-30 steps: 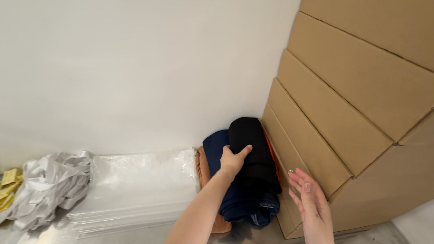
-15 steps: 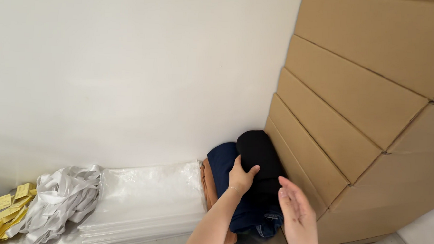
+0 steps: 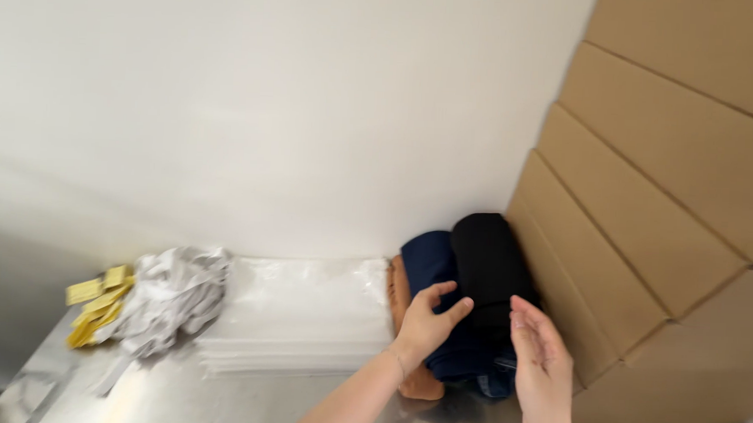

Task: The person takes several garments, including a black pair of pants, a beige t-shirt, a black graphic t-shirt, and a checkered skirt, from a clothing rack. They lay each item on a metal table, smooth it out, and fold it into a compact shape before stacking it with other folded clothes.

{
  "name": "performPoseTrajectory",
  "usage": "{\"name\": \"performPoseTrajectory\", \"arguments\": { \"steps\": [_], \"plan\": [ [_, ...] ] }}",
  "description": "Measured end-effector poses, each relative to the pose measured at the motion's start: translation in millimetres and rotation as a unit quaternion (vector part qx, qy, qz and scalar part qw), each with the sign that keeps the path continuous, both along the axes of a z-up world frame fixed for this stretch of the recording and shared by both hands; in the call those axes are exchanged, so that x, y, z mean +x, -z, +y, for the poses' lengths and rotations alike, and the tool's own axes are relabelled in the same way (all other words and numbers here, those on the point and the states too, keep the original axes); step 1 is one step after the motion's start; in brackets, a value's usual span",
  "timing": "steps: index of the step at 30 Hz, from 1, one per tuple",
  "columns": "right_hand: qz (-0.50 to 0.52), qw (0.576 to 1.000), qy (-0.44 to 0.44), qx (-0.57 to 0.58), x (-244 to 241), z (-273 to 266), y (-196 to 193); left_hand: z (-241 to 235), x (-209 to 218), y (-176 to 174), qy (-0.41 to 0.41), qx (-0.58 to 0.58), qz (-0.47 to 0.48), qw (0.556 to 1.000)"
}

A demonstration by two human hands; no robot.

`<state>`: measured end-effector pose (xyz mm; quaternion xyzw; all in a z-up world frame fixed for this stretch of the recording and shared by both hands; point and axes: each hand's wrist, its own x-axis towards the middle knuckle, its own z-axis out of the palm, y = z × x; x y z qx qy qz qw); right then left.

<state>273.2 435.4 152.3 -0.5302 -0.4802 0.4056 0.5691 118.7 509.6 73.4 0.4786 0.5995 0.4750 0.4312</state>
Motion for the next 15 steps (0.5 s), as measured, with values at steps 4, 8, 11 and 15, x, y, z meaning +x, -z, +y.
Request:
{"name": "performPoseTrajectory", "arguments": {
  "steps": [4,8,11,15],
  "plan": [
    [0.005,1.000,0.006,0.006,-30,-11,-8,-76,-38,-31,0.008,0.004,-0.073,0.997],
    [0.023,0.996,-0.083,0.001,-75,-33,-5,-176,-92,-61,-0.036,-0.023,-0.135,0.990],
    [0.032,0.985,-0.169,-0.023,-139,-85,-36,-254,-146,-46,-0.149,-0.045,-0.181,0.971],
    [0.062,0.958,-0.270,-0.068,-224,-186,-80,-377,-208,-55,-0.252,-0.066,-0.232,0.937]
  ]
}}
